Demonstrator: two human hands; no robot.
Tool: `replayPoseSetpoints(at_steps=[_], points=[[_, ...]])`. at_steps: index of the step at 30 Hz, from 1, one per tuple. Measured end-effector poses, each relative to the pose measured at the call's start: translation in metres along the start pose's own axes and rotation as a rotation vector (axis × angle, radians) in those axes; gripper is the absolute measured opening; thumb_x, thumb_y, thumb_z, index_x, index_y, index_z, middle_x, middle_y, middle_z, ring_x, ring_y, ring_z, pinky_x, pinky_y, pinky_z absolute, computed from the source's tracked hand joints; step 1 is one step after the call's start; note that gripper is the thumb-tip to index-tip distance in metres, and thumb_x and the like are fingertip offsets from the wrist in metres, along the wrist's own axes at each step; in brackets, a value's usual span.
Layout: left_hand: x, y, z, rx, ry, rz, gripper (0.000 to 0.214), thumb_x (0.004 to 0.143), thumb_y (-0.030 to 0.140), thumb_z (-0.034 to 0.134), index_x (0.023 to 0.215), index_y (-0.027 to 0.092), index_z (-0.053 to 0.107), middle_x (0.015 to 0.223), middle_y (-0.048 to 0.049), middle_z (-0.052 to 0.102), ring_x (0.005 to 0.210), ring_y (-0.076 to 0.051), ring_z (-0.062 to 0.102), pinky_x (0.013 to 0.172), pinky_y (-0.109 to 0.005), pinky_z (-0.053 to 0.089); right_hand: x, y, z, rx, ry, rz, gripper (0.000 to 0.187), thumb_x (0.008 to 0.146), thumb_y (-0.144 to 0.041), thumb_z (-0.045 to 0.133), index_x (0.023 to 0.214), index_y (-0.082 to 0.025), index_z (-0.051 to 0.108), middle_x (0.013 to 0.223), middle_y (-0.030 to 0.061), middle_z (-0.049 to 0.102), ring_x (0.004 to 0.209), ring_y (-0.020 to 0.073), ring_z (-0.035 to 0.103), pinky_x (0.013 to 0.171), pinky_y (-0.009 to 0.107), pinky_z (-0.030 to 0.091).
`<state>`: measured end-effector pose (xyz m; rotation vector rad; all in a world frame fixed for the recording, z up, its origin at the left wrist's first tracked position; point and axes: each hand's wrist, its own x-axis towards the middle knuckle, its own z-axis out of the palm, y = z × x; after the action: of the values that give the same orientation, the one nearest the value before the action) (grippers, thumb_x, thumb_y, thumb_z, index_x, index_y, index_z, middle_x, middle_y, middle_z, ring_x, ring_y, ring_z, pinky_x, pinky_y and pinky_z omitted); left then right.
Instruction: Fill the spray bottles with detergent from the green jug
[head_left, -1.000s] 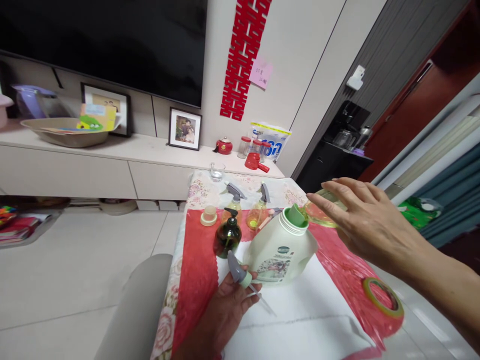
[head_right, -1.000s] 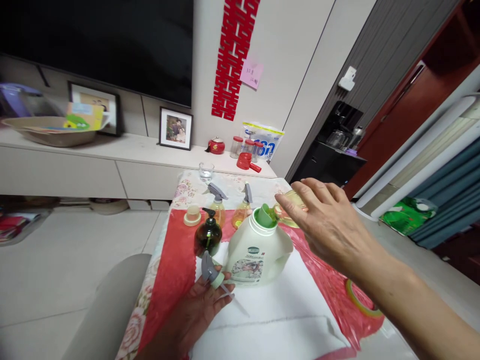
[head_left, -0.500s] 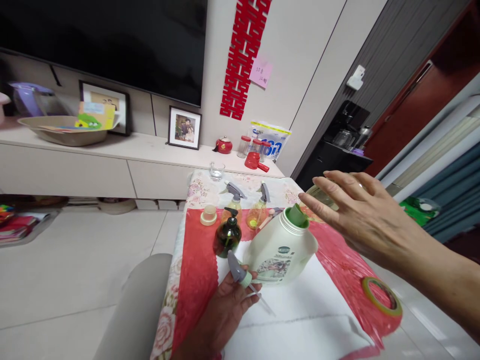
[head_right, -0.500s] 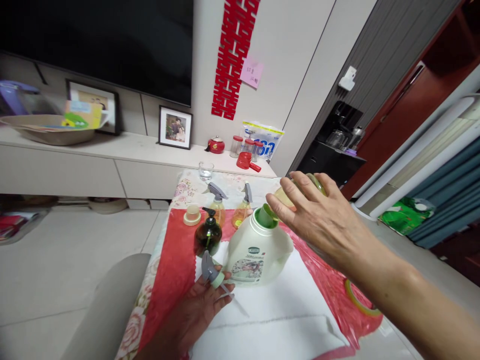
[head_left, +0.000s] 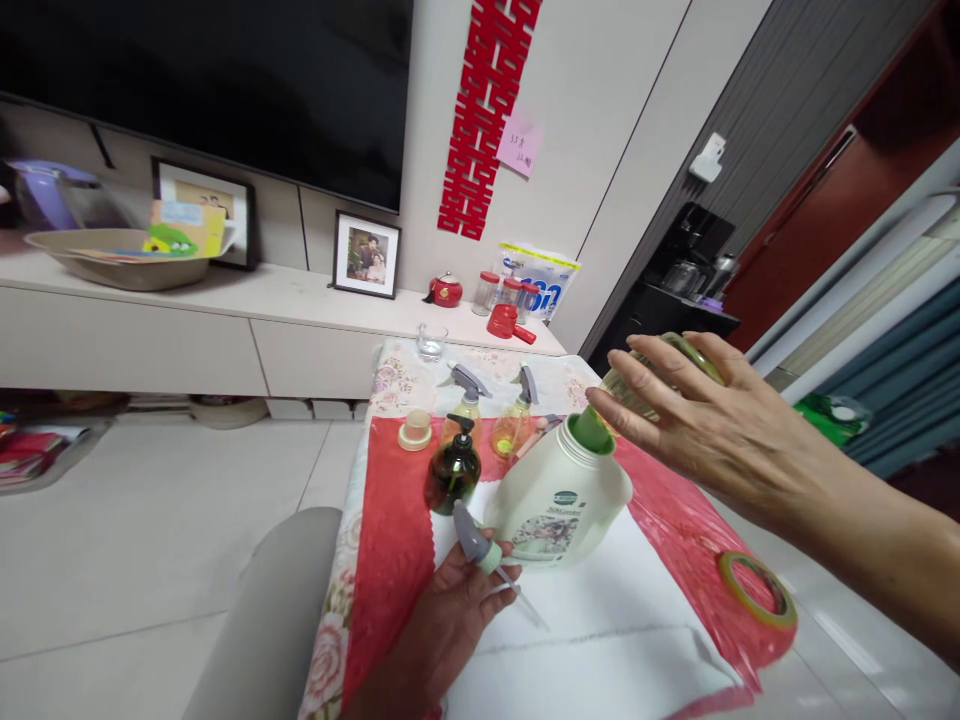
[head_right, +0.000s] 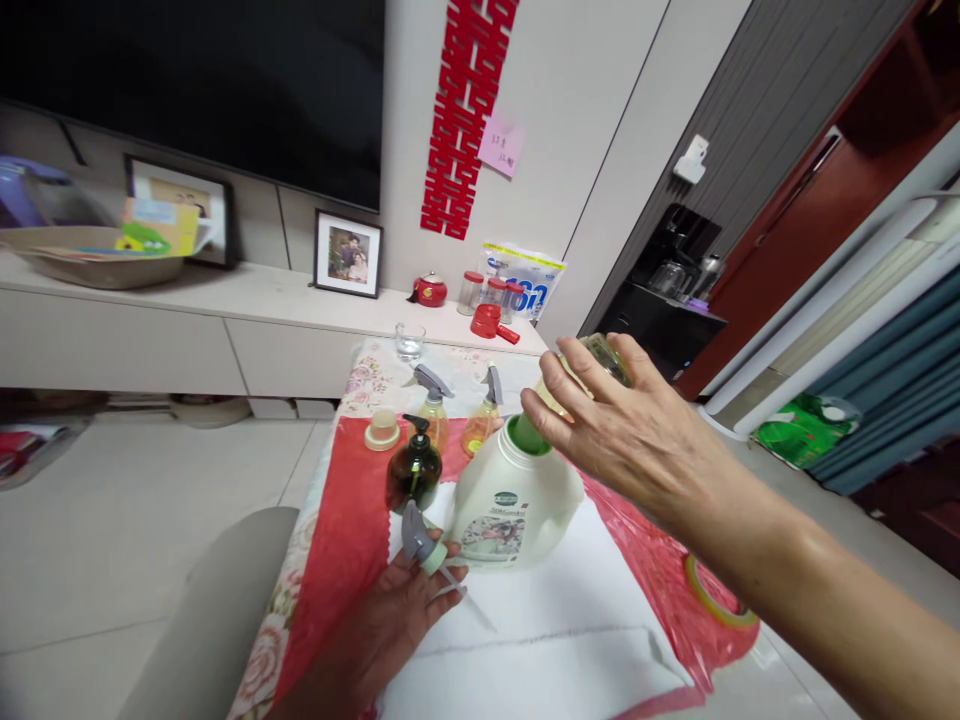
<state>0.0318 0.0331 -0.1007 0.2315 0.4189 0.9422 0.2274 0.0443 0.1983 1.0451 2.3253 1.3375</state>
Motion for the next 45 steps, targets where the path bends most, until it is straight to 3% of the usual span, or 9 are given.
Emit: replayPoseSetpoints(at_steps=[6,9,15,20,25,29,33,37,45], points=[[-0.001,0.001,0.0,0.009,0.022,0.0,0.039,0.068,0.023,0.092,0.101,0.025,0.072,0.11,-0.0043,0.073,0.097,-0.024,0.07,0.09,-0.038,0.051,-0.002,-0.003,0.001,-0.067,0.008,-0.012,0.044,0.094,-0.002,0.042,0.131,-0.019,0.058,0.137,0.0153,0.055,0.133,0.0358,0.045,0.099,0.057,0.044],[-0.001,0.003,0.001,0.015,0.015,-0.001,0.038,0.068,0.024,0.092,0.101,0.025,0.073,0.11,-0.004,0.073,0.098,-0.024,0.07,0.092,-0.039,0.05,-0.013,-0.003,0.01,-0.04,-0.036,0.105,0.04,0.096,-0.013,0.047,0.134,-0.023,0.056,0.138,0.0146,0.054,0.129,0.0368,0.048,0.09,0.053,0.049],[-0.004,0.005,0.008,-0.027,0.037,0.034,0.044,0.065,0.027,0.095,0.102,0.026,0.071,0.104,-0.0014,0.072,0.092,-0.021,0.071,0.09,-0.038,0.051,-0.064,-0.011,0.02,0.473,-0.004,0.462,0.057,0.094,-0.042,0.056,0.147,-0.023,0.045,0.132,0.013,0.059,0.112,0.031,0.059,0.086,0.046,0.056],[-0.019,0.015,0.018,-0.095,0.007,0.09,0.038,0.072,0.026,0.09,0.104,0.025,0.07,0.114,-0.0014,0.072,0.1,-0.022,0.071,0.094,-0.039,0.054,-0.111,-0.069,0.021,0.895,-0.074,0.577,0.064,0.092,-0.056,0.061,0.149,-0.033,0.044,0.136,0.0067,0.061,0.108,0.0255,0.067,0.076,0.035,0.062],[-0.029,0.033,0.036,-0.089,0.036,0.19,0.038,0.076,0.02,0.087,0.109,0.027,0.068,0.117,0.0,0.073,0.101,-0.02,0.072,0.091,-0.035,0.058,-0.136,-0.153,0.034,0.954,-0.221,0.578,0.071,0.089,-0.035,0.064,0.154,-0.031,0.035,0.141,0.0084,0.055,0.123,0.0264,0.06,0.088,0.037,0.061],[-0.032,0.037,0.045,-0.053,0.037,0.215,0.04,0.073,0.018,0.089,0.107,0.026,0.068,0.115,0.0002,0.074,0.099,-0.02,0.073,0.089,-0.035,0.06,-0.133,-0.189,0.039,1.025,-0.258,0.598,0.077,0.086,-0.028,0.061,0.156,-0.034,0.029,0.141,0.0082,0.052,0.124,0.0257,0.057,0.095,0.041,0.058],[-0.036,0.029,0.046,0.003,0.041,0.19,0.042,0.074,0.023,0.089,0.111,0.027,0.069,0.115,-0.0001,0.074,0.095,-0.019,0.073,0.088,-0.035,0.059,-0.122,-0.199,0.036,1.124,-0.258,0.631,0.08,0.086,-0.026,0.06,0.157,-0.037,0.025,0.143,0.0061,0.049,0.128,0.0243,0.052,0.101,0.043,0.055],[-0.039,0.012,0.046,0.054,0.026,0.153,0.037,0.076,0.023,0.088,0.109,0.024,0.071,0.111,-0.0027,0.075,0.099,-0.02,0.072,0.099,-0.038,0.053,-0.112,-0.205,0.031,1.176,-0.183,0.636,0.08,0.086,-0.028,0.061,0.157,-0.036,0.025,0.144,0.0068,0.047,0.131,0.0244,0.049,0.103,0.043,0.054],[-0.042,-0.009,0.049,0.151,-0.193,0.168,0.027,0.085,0.025,0.078,0.111,0.021,0.073,0.116,-0.0067,0.073,0.121,-0.025,0.061,0.115,-0.044,0.038,-0.096,-0.215,0.021,1.102,-0.023,0.653,0.075,0.091,-0.038,0.062,0.157,-0.024,0.031,0.138,0.0125,0.05,0.123,0.026,0.054,0.095,0.04,0.058]])
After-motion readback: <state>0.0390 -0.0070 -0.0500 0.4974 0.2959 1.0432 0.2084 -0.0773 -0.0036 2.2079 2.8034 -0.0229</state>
